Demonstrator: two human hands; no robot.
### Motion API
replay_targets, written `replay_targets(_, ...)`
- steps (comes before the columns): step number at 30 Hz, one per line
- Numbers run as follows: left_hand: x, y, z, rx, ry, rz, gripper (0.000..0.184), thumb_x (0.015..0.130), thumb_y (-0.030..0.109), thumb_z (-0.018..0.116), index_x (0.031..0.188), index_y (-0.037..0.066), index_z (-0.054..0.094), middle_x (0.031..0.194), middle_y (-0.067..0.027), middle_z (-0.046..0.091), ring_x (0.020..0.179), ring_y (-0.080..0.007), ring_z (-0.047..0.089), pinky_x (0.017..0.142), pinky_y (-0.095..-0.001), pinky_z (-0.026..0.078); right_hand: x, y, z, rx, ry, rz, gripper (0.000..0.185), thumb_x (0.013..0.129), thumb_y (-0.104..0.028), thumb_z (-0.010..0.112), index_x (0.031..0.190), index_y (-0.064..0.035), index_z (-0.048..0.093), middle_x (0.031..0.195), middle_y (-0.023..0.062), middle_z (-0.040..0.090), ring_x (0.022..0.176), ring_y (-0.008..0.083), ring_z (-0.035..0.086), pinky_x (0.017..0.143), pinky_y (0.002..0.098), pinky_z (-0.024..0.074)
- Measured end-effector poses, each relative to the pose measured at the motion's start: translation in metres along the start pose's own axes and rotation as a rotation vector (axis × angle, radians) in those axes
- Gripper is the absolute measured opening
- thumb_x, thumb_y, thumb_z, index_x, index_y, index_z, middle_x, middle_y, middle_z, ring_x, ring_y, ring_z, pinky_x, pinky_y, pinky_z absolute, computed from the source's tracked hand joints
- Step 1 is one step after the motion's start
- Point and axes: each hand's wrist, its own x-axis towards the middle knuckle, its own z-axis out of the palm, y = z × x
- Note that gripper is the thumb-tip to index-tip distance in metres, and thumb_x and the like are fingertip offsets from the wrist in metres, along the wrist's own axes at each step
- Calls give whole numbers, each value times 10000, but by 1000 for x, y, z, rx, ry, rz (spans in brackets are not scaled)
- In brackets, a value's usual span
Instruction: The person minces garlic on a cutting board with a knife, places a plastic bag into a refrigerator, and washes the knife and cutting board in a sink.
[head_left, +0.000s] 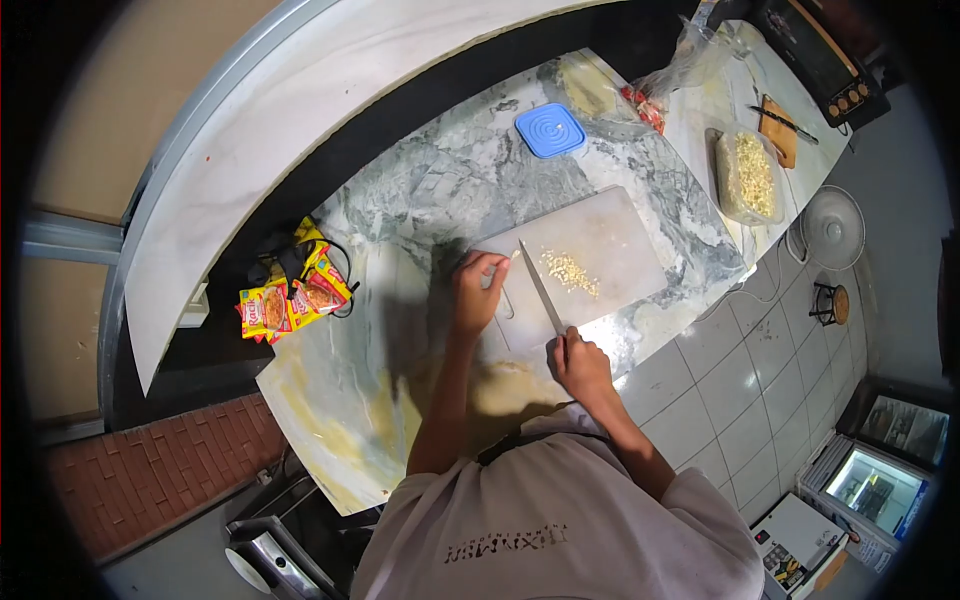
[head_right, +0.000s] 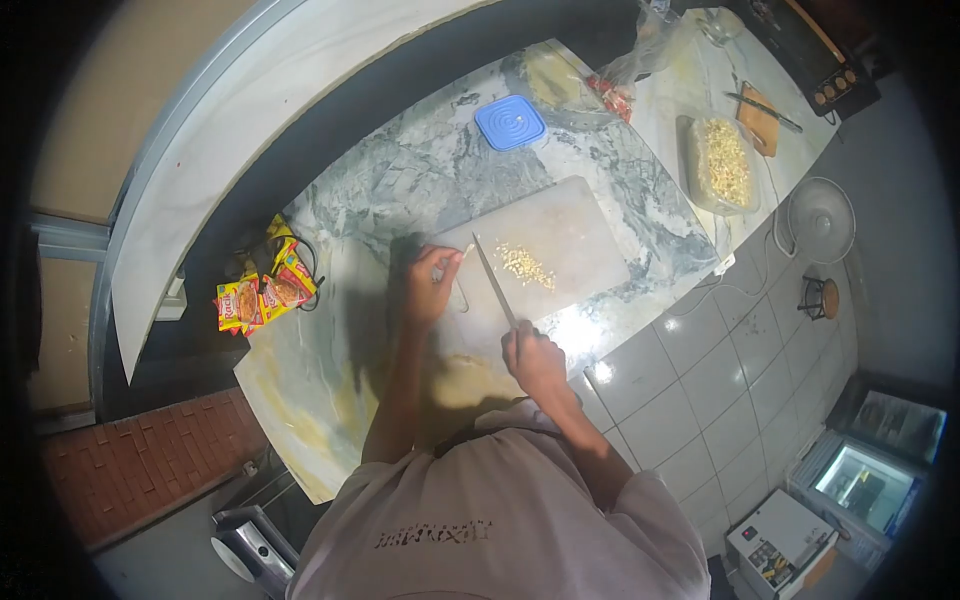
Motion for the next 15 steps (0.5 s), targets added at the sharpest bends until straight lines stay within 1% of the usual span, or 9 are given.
replay_targets(1, 3, -4, -1, -22, 11, 3, 71, 791, 56, 692, 853, 31, 670, 864, -101, 640, 704, -243, 596, 641, -326, 467, 0, 0, -2, -12, -22, 37, 224, 929, -222, 484, 901, -3, 516, 668, 243, 625, 616, 436, 624, 588, 527, 505)
replay_targets(2, 3, -7, 0, -21, 11, 6, 71, 791, 56, 692, 853, 31, 670, 864, -101, 640, 704, -243, 596, 641, -326, 467, 0, -1, -4, -11, -19, 36, 224, 929, -222, 484, 901, -3, 516, 668, 243, 625, 616, 436, 624, 588, 527, 505)
replay_targets(5, 4, -1, -1, 73, -15, -36, 99, 783, 65, 697, 871, 32, 670, 866, -97, 643, 713, -248, 597, 658, -342, 475, 2, 3, -10, -45, 37, 146, 245, 933, -243, 476, 913, -3, 520, 660, 258, 619, 623, 457, 617, 588, 542, 500)
replay_targets(7, 6, 0, 2, 142, -51, 27, 118, 774, 73, 703, 883, 41, 672, 878, -94, 647, 743, -258, 610, 678, -359, 483, 5, 10, -12, -39, 51, 144, 245, 933, -244, 477, 912, -5, 525, 654, 259, 617, 621, 459, 616, 586, 545, 499)
replay_targets(10, 10, 1, 8, 137, -73, 77, 127, 760, 60, 707, 882, 44, 677, 868, -96, 650, 741, -276, 620, 674, -365, 486, 5, 5, -18, -30, 59, 133, 242, 932, -237, 483, 914, -2, 539, 646, 258, 614, 623, 454, 618, 578, 540, 498)
replay_targets(12, 9, 5, 8, 130, -96, 70, 119, 751, 50, 706, 867, 44, 681, 850, -98, 650, 732, -284, 622, 668, -369, 487, 5, 0, -18, 12, 33, 87, 234, 930, -226, 489, 910, -1, 552, 644, 254, 613, 624, 444, 621, 574, 528, 501)
replay_targets(13, 9, 6, 8, 125, -115, 62, 112, 742, 39, 706, 853, 43, 685, 833, -100, 651, 722, -291, 624, 662, -374, 487, 5, 2, -14, 10, 11, 67, 216, 927, -210, 493, 963, 0, 531, 665, 253, 617, 624, 437, 621, 566, 519, 498)
replay_targets(15, 4, 5, 10, 117, -116, 77, 103, 739, 31, 704, 840, 43, 690, 813, -102, 648, 705, -293, 621, 652, -374, 487, 4, -3, -11, 23, 0, 54, 216, 927, -205, 491, 994, -1, 510, 675, 253, 619, 622, 438, 620, 563, 521, 494)
